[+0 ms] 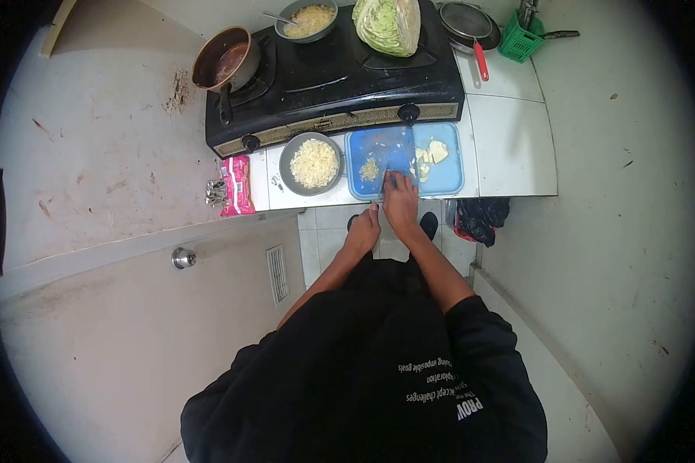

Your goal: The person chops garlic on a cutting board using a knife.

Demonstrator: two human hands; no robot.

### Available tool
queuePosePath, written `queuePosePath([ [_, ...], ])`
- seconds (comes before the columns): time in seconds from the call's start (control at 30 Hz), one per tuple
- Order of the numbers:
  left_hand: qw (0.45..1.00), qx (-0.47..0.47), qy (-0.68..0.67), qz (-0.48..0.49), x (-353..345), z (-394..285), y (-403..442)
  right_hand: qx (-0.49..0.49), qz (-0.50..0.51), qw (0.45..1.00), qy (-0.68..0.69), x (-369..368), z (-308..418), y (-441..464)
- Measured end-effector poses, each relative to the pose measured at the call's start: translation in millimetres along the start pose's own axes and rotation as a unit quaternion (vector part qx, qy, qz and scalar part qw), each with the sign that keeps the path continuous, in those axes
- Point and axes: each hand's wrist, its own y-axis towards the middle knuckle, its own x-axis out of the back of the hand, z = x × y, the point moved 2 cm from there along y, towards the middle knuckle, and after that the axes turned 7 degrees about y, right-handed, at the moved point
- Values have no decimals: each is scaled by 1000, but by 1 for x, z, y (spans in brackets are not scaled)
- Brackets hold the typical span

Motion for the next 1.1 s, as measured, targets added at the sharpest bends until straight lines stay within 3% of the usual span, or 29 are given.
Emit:
queuePosePath([
  [0.37, 998, 32, 53, -11, 7, -7, 12, 7, -2, 1000, -7, -2, -2, -1],
  [0.57, 999, 27, -33, -24, 7, 3, 6, -8, -23, 1000, 10, -4, 0, -2],
  [1.1, 1000, 24, -3, -14, 2, -12, 1, -12, 2, 1000, 11, 1, 1, 0],
])
